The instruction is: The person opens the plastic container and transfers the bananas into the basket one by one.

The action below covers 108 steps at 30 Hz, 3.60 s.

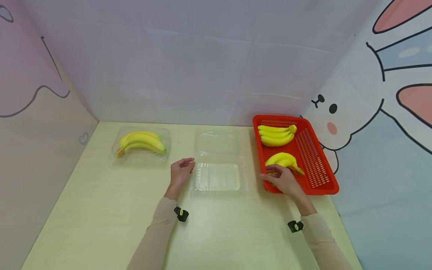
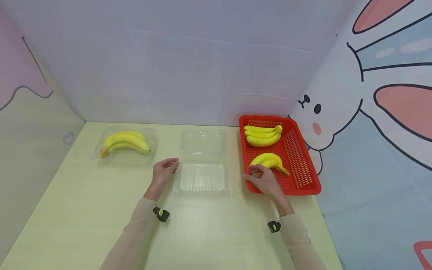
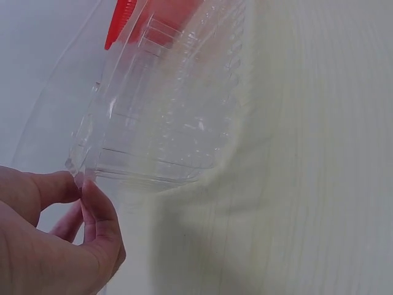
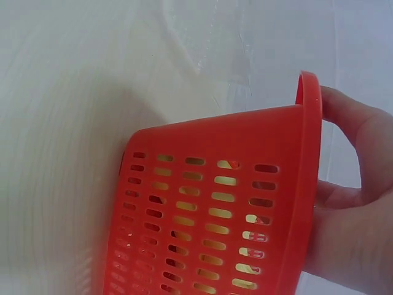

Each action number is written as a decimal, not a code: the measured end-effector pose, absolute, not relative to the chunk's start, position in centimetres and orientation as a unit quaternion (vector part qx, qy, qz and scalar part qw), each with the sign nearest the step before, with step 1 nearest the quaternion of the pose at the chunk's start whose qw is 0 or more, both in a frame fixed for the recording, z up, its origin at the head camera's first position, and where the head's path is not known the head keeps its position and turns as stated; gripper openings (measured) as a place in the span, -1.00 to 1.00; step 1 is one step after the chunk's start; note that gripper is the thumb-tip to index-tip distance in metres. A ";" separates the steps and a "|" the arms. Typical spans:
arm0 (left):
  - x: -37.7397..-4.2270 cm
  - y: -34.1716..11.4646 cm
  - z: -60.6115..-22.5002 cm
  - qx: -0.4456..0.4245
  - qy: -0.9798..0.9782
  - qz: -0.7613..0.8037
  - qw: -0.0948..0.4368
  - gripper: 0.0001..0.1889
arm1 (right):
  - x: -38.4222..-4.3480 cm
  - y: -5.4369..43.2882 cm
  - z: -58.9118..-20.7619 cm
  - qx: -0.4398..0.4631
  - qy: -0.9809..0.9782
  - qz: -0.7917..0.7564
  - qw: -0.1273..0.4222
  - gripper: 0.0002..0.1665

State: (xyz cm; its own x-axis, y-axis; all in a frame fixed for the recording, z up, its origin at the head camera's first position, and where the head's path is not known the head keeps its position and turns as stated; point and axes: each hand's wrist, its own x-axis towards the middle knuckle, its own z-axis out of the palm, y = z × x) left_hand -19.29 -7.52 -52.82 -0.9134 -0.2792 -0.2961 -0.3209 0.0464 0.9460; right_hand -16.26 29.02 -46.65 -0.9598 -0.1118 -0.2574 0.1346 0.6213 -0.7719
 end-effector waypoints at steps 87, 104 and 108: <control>-17.4 -15.4 -52.1 -0.248 0.665 0.704 -0.034 -0.51 | -16.1 28.9 -46.8 0.001 0.884 -0.450 0.132 -0.35; -16.8 -18.7 -51.9 -0.273 0.663 0.696 -0.039 -0.46 | -16.0 28.8 -46.7 0.007 0.886 -0.444 0.133 -0.34; -16.8 -19.5 -52.0 -0.277 0.664 0.694 -0.041 -0.44 | -16.1 28.8 -46.7 0.011 0.888 -0.441 0.132 -0.34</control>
State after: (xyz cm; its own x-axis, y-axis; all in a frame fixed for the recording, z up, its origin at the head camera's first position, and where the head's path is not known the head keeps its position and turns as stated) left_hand -16.83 -19.51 -52.04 -0.8431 -0.4245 -0.3301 -0.3110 -0.1159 0.9433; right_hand -16.10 28.80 -46.71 -0.9647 -0.0970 -0.2449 0.1364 0.6114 -0.7795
